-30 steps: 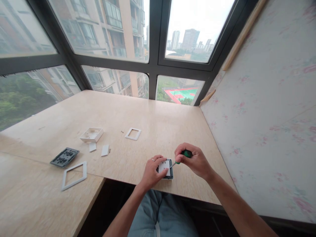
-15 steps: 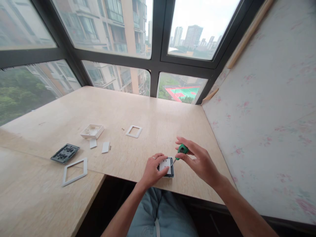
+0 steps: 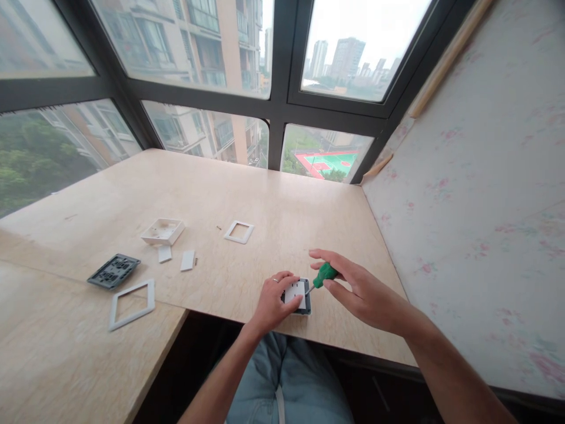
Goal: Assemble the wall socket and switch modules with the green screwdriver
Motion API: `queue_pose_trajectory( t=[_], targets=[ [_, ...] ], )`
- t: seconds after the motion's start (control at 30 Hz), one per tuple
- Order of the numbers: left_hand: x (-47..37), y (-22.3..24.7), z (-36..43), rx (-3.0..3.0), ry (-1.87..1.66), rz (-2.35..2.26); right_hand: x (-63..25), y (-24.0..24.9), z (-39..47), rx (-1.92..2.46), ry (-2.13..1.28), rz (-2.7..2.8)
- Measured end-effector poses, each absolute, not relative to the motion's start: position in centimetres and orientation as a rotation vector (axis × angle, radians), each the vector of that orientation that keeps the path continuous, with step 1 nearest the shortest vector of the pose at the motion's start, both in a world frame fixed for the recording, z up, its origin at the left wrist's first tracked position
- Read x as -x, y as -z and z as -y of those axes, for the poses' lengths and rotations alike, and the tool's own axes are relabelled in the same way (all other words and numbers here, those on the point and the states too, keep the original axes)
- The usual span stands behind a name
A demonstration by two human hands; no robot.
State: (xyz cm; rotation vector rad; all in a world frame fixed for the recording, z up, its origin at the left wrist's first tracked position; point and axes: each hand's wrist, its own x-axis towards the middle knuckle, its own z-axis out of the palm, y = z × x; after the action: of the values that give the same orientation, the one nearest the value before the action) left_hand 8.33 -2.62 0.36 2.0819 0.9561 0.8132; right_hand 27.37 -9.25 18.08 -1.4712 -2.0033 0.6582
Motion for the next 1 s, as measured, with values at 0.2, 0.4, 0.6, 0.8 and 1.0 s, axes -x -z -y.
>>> queue_pose_trajectory(
  t=[0.2,0.4,0.6,0.8,1.0],
  targets=[
    [-8.4,-0.2,2.6,-2.079,-0.805,-0.982,-26.1,-18.8,8.5,1.781,-0.261,2.063],
    [-8.4,-0.3,2.7,-2.099,-0.829,-0.987,-25.6,-19.0,7.9,1.856,-0.146,2.113],
    [-8.5,-0.6,2.7,-2.078,-0.83,-0.969,-25.6,-19.3,8.7,1.604,-0.476,2.112],
    [-8.5,-0.8,2.8,-2.062,-0.813,-0.977,-25.7,-18.8,8.7,1.61,-0.667,2.005],
    [-8.4,-0.8,2.8,-2.046,-0.789,-0.978,-26.0,-17.5,7.8,1.907,-0.021,1.929]
  ],
)
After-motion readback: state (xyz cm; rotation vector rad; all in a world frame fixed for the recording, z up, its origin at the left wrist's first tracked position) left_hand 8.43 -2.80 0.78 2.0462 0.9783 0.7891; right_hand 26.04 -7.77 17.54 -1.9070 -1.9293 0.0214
